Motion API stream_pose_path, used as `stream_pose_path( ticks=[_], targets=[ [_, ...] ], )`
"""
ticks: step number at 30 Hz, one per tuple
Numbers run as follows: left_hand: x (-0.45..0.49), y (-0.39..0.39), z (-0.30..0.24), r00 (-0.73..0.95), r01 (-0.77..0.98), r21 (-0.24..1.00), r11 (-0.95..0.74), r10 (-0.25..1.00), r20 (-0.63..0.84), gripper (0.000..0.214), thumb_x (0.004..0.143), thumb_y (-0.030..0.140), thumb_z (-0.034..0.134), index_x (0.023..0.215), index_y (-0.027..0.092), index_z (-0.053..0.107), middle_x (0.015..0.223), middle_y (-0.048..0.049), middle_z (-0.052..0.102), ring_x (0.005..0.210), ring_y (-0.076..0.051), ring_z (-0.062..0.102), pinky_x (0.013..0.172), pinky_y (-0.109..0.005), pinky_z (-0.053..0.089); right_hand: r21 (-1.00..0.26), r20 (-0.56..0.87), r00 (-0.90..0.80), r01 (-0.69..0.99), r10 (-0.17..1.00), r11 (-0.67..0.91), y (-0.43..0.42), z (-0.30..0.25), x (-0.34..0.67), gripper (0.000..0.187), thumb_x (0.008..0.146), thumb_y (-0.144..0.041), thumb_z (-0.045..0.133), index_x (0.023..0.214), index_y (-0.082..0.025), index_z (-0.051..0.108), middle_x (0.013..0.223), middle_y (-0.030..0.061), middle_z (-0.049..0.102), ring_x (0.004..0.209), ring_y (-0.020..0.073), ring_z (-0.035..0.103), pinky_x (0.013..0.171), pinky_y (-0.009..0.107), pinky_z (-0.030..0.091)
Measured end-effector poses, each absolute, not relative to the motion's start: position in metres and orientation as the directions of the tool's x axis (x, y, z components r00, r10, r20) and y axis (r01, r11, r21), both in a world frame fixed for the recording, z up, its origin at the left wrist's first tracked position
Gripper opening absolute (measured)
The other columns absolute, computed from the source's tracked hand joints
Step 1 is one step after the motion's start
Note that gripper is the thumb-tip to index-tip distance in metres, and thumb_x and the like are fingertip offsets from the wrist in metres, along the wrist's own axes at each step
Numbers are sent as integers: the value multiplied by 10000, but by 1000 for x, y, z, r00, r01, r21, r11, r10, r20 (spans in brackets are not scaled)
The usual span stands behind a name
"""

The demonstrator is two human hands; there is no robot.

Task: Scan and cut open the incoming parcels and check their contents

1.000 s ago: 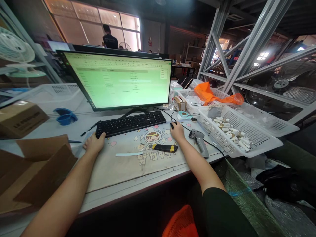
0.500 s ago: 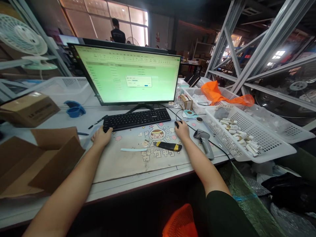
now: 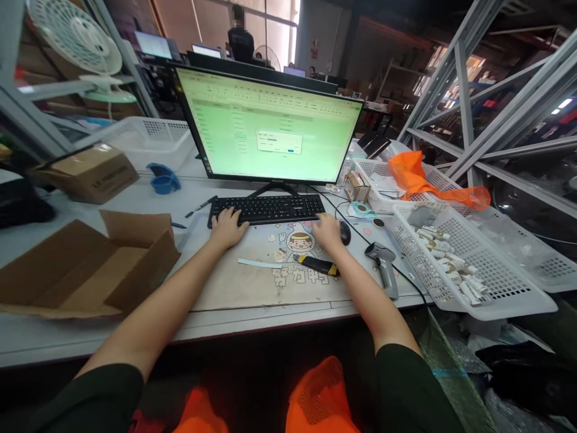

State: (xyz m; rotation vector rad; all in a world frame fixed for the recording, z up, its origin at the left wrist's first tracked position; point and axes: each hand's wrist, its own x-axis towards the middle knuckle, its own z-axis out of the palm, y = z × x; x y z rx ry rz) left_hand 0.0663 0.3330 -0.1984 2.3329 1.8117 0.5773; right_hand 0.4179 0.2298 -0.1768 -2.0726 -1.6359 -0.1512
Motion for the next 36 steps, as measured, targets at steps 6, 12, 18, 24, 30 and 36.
stream_pose_path(
  ticks=[6, 12, 18, 24, 30, 36],
  targets=[
    [70, 341, -207, 154, 907, 342, -247, 949, 276, 665, 1016, 434, 435, 1568, 72, 511, 1696, -228, 400, 1584, -411, 310, 1314, -667, 181, -273, 257, 33, 961, 966, 39, 308, -167, 316, 490, 995, -299, 511, 1443, -172, 662, 1532, 118, 617, 1455, 278, 506, 1225, 427, 410],
    [64, 343, -213, 132, 893, 385, -232, 954, 269, 640, 1017, 422, 436, 1547, 76, 533, 1697, -215, 404, 1611, -386, 272, 1318, -660, 189, -278, 180, 53, 961, 982, -1, 352, -170, 307, 609, 1019, -334, 471, 1589, -122, 502, 1616, 152, 538, 1572, 395, 335, 1275, 651, 257],
    [65, 343, -211, 119, 856, 464, -227, 961, 252, 629, 998, 400, 482, 1542, 90, 535, 1704, -224, 389, 1627, -382, 249, 1323, -663, 147, -276, 218, 29, 961, 975, 33, 354, -176, 301, 604, 1014, -297, 430, 1572, -80, 504, 1584, 204, 547, 1548, 378, 375, 1259, 619, 299],
    [63, 341, -211, 119, 851, 475, -224, 963, 241, 577, 998, 384, 497, 1504, 113, 560, 1706, -202, 394, 1628, -364, 254, 1334, -639, 136, -284, 229, 84, 959, 970, -16, 326, -176, 332, 553, 954, -215, 474, 1480, -109, 610, 1581, 183, 554, 1491, 329, 467, 1255, 529, 363],
    [64, 344, -212, 119, 851, 475, -223, 964, 239, 576, 994, 391, 502, 1495, 113, 565, 1700, -210, 397, 1623, -372, 254, 1322, -672, 138, -269, 199, 231, 947, 952, -174, 287, -180, 402, 565, 921, -174, 482, 1449, -36, 627, 1546, 226, 583, 1458, 345, 523, 1241, 497, 408],
    [64, 346, -214, 109, 858, 465, -217, 963, 248, 577, 997, 412, 492, 1492, 128, 571, 1699, -197, 404, 1623, -368, 253, 1323, -664, 138, -264, 188, 204, 953, 961, -150, 294, -183, 416, 658, 914, -210, 497, 1556, -71, 541, 1573, 191, 576, 1524, 373, 442, 1270, 595, 338]
  ],
)
